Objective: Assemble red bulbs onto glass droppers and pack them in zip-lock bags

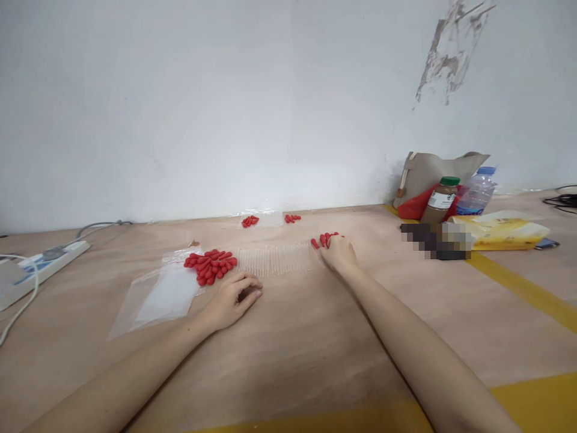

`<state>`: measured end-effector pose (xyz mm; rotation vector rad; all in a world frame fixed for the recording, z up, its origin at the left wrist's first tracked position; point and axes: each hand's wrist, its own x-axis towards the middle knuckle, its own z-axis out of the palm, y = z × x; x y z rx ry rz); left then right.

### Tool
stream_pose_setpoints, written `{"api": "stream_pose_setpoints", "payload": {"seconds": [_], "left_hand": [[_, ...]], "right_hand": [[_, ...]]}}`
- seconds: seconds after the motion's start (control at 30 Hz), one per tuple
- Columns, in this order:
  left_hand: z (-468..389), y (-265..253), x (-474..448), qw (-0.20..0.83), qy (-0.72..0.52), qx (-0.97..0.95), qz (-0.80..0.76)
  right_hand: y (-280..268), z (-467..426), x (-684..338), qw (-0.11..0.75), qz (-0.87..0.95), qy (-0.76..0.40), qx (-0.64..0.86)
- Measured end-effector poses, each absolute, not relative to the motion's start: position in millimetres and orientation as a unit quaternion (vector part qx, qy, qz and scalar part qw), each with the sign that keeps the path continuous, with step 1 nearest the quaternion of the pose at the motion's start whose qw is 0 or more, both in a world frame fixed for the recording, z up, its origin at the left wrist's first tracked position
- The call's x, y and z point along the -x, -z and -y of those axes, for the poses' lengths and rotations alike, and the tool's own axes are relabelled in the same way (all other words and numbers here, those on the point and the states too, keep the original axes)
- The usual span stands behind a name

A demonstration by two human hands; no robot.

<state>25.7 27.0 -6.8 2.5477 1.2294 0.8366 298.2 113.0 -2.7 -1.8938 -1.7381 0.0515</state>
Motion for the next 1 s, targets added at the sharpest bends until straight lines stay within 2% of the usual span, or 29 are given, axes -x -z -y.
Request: {"api": "stream_pose_setpoints", "payload": {"seconds": [0.27, 0.43, 0.7, 0.9, 1.0], "left_hand": [[-25.5, 5.2, -25.7, 0.098, -0.285, -0.858, -0.417], [-26.1, 5.8, -25.8, 0.101, -0.287, -0.857, -0.415], [-25.7, 4.5, -26.2, 0.097, -0.284, -0.858, -0.417], [-24.7, 6.8, -27.5, 0.096, -0.283, -0.858, -0.418], [-27.2, 4.6, -25.0, 0.064, -0.303, -0.843, -0.44]], "right_hand": [[2.1, -112.9, -297.5, 0.275, 0.644, -0.006, 0.714], [-2.0, -104.3, -287.9, 0.214, 0.665, -0.033, 0.715], [2.1, -105.4, -281.5, 0.149, 0.669, -0.005, 0.728], [-5.0, -100.4, -273.4, 0.147, 0.688, 0.018, 0.71], [-15.1, -92.9, -272.4, 0.155, 0.693, 0.028, 0.704]]}}
